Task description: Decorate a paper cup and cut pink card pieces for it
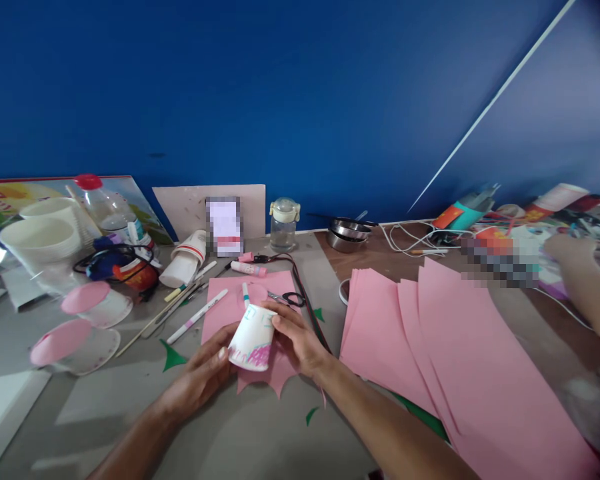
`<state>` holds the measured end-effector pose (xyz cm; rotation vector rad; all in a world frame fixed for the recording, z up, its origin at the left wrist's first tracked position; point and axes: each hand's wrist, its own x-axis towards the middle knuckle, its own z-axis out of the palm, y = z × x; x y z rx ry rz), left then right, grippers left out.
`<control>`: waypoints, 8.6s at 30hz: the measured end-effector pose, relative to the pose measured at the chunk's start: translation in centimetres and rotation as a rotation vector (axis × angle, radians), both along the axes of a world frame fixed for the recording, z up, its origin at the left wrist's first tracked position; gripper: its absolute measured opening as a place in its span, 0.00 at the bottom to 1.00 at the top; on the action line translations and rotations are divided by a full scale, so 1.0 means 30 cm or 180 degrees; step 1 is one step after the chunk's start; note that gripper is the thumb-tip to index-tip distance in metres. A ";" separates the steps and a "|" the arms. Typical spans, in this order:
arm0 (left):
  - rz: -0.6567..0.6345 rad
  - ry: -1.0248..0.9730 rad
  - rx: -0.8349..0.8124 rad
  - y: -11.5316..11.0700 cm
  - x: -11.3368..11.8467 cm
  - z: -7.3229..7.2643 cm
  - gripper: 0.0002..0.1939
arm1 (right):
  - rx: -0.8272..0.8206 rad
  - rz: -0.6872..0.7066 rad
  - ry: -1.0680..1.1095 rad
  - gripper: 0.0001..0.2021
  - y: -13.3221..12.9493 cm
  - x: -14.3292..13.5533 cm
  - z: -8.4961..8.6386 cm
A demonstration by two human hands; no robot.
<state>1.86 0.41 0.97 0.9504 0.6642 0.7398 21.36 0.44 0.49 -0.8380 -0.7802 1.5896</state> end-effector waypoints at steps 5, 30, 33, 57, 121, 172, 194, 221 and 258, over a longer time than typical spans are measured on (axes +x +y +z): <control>-0.0020 -0.0043 0.0162 0.000 0.008 -0.007 0.26 | 0.0304 -0.0113 -0.0289 0.20 0.006 0.009 0.015; -0.0165 0.1060 0.0989 -0.016 -0.028 -0.024 0.31 | 0.1769 -0.0297 -0.1738 0.19 -0.040 0.014 0.042; 0.0636 0.1114 0.0902 0.010 -0.052 -0.031 0.29 | 0.1475 -0.1090 -0.2247 0.10 -0.006 0.038 0.017; 0.1380 0.3100 0.2467 0.056 -0.029 -0.096 0.37 | 0.2290 0.0069 -0.5135 0.18 0.053 0.017 -0.019; 0.1037 0.1619 0.1186 -0.044 0.026 -0.017 0.16 | 0.1604 -0.1041 -0.2869 0.14 0.017 0.052 0.027; 0.1137 0.0789 0.0157 -0.012 0.037 -0.040 0.21 | 0.0157 0.0352 -0.0801 0.24 0.008 0.025 0.060; 0.0472 0.0341 -0.0196 -0.038 0.043 0.000 0.29 | 0.3767 -0.1141 -0.3793 0.19 -0.037 0.022 0.032; 0.1516 0.1201 0.0410 -0.018 0.053 -0.003 0.24 | 0.0499 -0.0252 -0.1651 0.17 -0.043 -0.063 0.020; 0.1326 0.0425 -0.0045 -0.022 0.055 -0.035 0.16 | 0.0375 -0.0254 -0.0946 0.21 -0.017 -0.002 0.027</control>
